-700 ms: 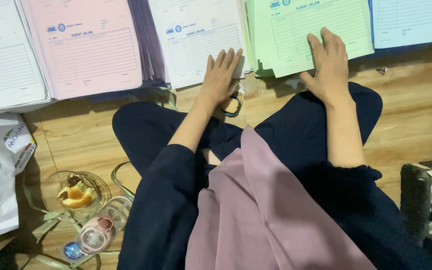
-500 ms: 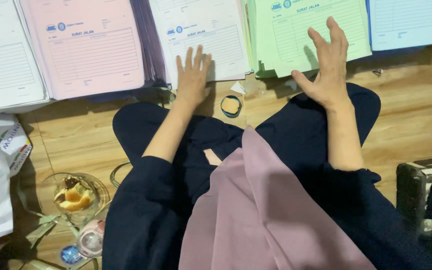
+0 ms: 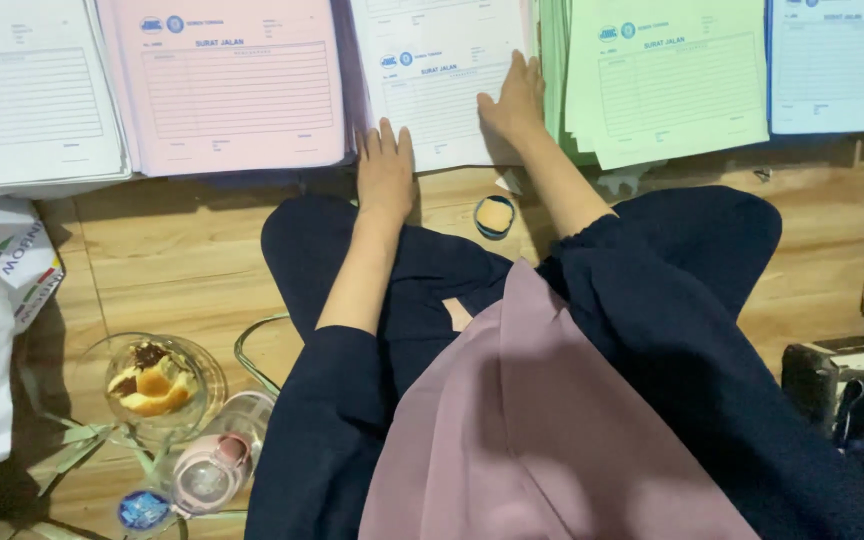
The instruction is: Sorting and organizing different colored paper forms into stacks while sitting on the floor.
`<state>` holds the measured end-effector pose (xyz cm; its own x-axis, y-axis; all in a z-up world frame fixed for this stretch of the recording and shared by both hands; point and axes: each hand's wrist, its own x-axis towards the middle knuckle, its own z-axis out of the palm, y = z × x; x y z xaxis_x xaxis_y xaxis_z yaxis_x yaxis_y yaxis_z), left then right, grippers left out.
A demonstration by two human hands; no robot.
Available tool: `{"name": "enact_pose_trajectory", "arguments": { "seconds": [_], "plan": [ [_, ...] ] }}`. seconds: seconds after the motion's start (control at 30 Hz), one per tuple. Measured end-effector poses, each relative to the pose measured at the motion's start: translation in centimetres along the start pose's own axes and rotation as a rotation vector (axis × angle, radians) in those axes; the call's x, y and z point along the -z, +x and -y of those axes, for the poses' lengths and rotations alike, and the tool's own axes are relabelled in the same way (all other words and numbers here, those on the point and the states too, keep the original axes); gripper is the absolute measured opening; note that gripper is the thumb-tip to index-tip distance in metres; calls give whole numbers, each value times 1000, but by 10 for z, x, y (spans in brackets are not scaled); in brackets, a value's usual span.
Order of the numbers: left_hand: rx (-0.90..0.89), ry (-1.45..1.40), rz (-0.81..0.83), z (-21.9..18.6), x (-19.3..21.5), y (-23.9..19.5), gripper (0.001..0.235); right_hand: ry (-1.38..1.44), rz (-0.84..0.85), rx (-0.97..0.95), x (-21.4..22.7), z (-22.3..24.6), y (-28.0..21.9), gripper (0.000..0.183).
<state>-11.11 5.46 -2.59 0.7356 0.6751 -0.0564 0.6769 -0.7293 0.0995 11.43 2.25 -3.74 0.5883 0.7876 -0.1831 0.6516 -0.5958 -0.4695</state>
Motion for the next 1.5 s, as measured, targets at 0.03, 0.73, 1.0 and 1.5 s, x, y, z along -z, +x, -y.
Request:
{"name": "enact_pose_trajectory", "arguments": {
  "seconds": [0.03,0.73,1.0,1.5],
  "plan": [
    [7,-6,-3,1,-1,2,65,-7,2,6,6,5,5,76],
    [155,-24,12,-1,8,10,57,-312,-164,-300,-18,12,125,79],
    [184,29,-54,0,14,11,46,-390,-81,-294,8,24,134,69],
    [234,77,-84,-1,23,17,38,-761,-73,13,19,9,145,70]
  ]
}}
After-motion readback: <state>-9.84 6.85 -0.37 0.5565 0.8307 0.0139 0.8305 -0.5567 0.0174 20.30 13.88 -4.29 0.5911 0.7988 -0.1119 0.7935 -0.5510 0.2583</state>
